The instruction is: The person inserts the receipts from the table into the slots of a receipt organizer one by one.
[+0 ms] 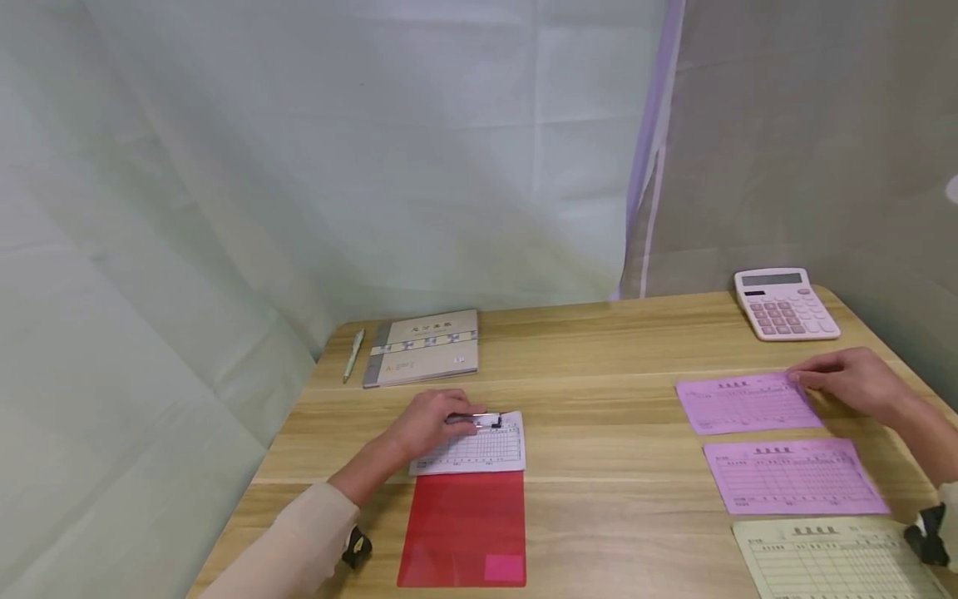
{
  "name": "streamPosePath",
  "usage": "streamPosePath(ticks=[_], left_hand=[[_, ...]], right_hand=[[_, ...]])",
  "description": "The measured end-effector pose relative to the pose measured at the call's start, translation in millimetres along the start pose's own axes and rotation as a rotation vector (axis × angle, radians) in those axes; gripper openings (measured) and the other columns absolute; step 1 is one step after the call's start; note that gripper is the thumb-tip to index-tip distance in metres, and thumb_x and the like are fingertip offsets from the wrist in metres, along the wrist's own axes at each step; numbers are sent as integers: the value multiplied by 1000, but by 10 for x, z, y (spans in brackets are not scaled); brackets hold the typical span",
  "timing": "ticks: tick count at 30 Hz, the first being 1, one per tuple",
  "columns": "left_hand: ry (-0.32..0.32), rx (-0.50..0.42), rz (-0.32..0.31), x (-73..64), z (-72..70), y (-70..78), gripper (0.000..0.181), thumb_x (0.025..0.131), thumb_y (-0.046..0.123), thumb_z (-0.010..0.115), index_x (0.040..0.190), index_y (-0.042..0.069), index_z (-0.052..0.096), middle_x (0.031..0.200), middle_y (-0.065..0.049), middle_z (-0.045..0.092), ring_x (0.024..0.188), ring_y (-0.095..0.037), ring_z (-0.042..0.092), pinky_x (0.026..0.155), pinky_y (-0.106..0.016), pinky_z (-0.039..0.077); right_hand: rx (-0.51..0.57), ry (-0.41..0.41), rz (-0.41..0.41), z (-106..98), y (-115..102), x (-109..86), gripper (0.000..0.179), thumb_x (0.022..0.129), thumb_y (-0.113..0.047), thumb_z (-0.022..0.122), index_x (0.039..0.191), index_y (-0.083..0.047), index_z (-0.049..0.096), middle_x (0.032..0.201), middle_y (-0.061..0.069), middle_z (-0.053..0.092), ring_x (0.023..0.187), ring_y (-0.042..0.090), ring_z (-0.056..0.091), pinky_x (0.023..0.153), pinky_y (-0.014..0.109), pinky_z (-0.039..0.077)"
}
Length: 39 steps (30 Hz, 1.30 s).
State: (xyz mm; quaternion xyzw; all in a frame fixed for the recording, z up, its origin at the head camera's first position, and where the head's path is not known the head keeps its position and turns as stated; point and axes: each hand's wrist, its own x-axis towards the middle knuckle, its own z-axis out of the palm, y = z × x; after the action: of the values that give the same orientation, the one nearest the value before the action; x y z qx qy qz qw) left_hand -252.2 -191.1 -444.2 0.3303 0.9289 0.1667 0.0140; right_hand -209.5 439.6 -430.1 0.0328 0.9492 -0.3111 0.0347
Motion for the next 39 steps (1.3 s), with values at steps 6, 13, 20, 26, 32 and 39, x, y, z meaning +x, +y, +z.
streamPosePath(ticks=[6, 13, 20, 26, 32, 39], left_hand=[[2, 0, 4, 4, 3, 1, 35, 94, 23, 84, 129, 21, 79, 104, 10, 72, 86, -5, 60, 81, -28, 54], [-14, 0, -16, 4, 3, 4, 36, 94, 24, 84, 130, 21, 79, 105, 10, 71, 88, -5, 60, 82, -29, 54], [-12, 4, -1, 1, -12, -1, 37, 94, 24, 84, 130, 22, 79, 104, 11, 71, 86, -4, 60, 81, -28, 54], [-7, 16, 11, -5, -6, -5, 37, 94, 24, 84, 130, 22, 79, 104, 10, 72, 86, -4, 60, 81, -27, 54], [-8, 9, 4, -7, -11, 11, 36, 94, 24, 84, 129, 22, 79, 106, 9, 73, 88, -5, 61, 82, -28, 55], [-4, 3, 7, -3, -15, 23, 35, 94, 23, 83, 129, 21, 79, 104, 9, 72, 86, -6, 61, 81, -29, 54]], right_hand=[[9, -7, -25, -138, -105, 66, 48, 106, -29, 68, 122, 16, 68, 93, 11, 70, 83, 22, 57, 64, 28, 44], [100, -18, -58, -181, -373, 123, 58, 107, -32, 66, 131, 20, 61, 108, 18, 74, 82, 12, 67, 72, 27, 55], [324, -87, -90, -47, -735, 163, 46, 108, -17, 64, 133, 22, 58, 103, 3, 74, 81, 10, 67, 76, 29, 60], [485, -164, -86, 217, -1065, 139, 44, 107, -10, 65, 133, 23, 57, 97, -2, 74, 79, 9, 68, 74, 29, 61], [578, -255, -15, 529, -1376, 33, 40, 104, -13, 70, 130, 18, 64, 95, -1, 75, 81, 11, 69, 74, 29, 61], [646, -292, 44, 905, -1565, -90, 33, 102, -7, 71, 123, 18, 68, 89, 4, 76, 76, 13, 69, 70, 30, 60]])
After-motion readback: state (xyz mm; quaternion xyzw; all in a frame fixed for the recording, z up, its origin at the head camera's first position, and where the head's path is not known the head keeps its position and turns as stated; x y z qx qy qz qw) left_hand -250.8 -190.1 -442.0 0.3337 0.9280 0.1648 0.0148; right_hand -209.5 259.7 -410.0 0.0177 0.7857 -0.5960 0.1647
